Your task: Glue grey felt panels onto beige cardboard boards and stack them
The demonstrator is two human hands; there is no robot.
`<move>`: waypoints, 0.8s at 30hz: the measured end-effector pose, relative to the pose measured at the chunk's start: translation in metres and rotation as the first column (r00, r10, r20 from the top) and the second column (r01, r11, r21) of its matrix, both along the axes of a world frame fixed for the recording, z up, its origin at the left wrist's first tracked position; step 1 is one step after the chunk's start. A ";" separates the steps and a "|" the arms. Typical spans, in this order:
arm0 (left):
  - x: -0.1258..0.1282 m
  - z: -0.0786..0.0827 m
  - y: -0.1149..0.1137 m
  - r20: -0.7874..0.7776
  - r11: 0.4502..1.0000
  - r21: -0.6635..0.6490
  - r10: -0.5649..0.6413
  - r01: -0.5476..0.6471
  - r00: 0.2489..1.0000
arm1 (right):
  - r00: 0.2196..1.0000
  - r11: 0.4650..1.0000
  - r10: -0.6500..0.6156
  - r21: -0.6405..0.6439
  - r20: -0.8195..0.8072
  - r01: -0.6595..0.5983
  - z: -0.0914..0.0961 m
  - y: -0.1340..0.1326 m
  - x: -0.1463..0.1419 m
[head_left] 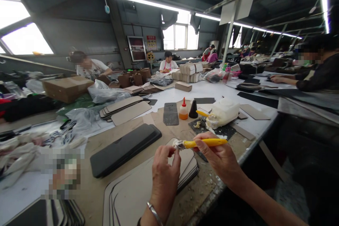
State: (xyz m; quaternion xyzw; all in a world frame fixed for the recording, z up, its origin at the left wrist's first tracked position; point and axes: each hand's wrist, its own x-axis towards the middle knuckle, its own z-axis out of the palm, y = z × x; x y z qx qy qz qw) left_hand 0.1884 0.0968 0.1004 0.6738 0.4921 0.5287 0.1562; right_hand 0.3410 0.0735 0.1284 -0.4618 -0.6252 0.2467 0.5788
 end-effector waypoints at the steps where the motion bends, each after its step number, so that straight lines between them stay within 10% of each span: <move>1: 0.003 0.000 0.000 0.006 1.000 -0.011 0.003 -0.003 1.000 | 1.000 1.000 -0.007 0.027 0.027 0.006 -0.001 -0.002 0.002; 24: 0.071 -0.023 0.014 0.326 0.890 -0.347 -0.180 0.294 0.928 | 0.873 0.896 -0.279 0.435 0.399 0.088 -0.029 -0.041 0.031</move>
